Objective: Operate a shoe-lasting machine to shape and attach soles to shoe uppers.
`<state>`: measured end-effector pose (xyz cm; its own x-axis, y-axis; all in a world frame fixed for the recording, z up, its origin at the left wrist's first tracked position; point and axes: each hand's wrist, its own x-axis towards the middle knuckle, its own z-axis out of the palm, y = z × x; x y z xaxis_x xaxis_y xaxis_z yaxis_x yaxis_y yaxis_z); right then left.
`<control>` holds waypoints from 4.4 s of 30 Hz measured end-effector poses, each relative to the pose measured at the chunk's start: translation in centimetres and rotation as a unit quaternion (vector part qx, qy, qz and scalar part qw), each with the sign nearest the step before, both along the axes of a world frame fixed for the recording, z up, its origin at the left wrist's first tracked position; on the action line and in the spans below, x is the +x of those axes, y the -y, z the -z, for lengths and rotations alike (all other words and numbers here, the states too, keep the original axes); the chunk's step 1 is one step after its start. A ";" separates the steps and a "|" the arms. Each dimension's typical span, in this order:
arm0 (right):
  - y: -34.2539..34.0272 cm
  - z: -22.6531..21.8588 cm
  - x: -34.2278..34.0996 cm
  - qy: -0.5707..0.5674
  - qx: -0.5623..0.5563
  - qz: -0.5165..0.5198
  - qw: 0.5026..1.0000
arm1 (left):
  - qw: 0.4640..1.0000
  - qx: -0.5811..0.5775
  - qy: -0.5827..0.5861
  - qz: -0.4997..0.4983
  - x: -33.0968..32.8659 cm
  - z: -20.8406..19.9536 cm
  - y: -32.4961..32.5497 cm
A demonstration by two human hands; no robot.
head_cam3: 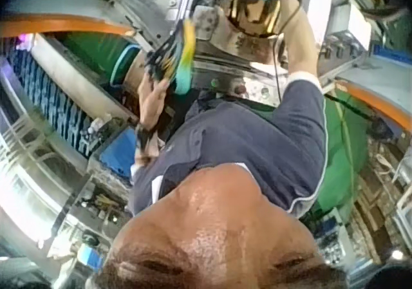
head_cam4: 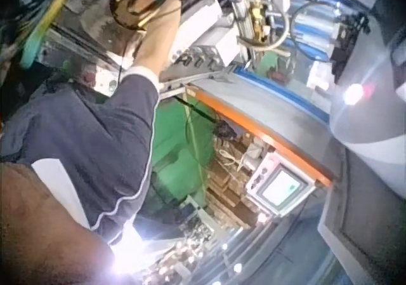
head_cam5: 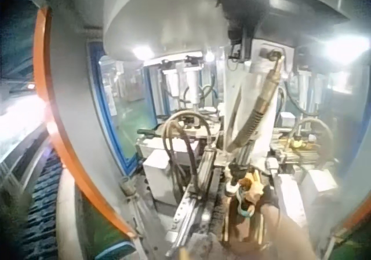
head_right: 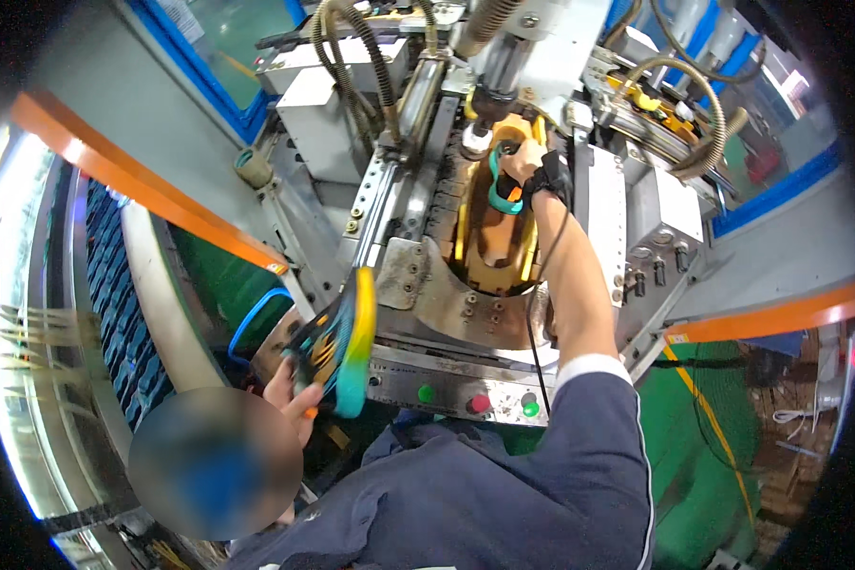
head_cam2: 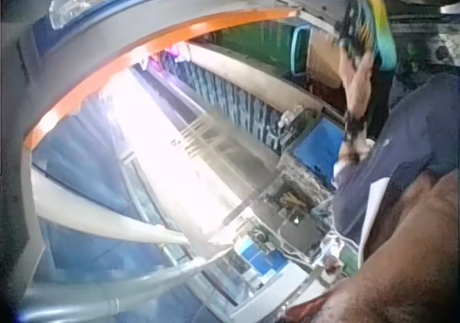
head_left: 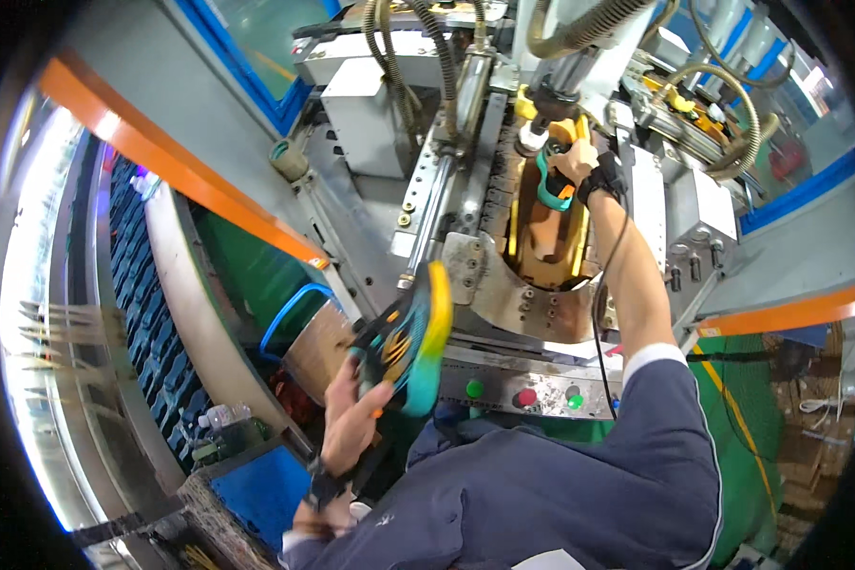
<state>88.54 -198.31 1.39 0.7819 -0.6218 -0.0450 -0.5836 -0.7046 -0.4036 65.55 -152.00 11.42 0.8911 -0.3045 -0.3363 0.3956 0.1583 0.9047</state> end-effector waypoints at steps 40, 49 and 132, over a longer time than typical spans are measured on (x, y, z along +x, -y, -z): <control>-58.3 -14.2 -30.5 0.267 0.260 -0.781 0.502 | 0.532 -0.099 -0.057 -0.839 -53.5 11.7 -19.6; -90.1 -36.5 -48.0 0.389 0.065 -0.900 0.186 | 0.378 -0.052 -0.108 -0.918 -68.5 19.4 -39.1; 4.7 -9.1 -42.1 0.403 0.182 0.217 0.870 | 0.873 0.392 0.256 0.137 20.6 19.9 47.5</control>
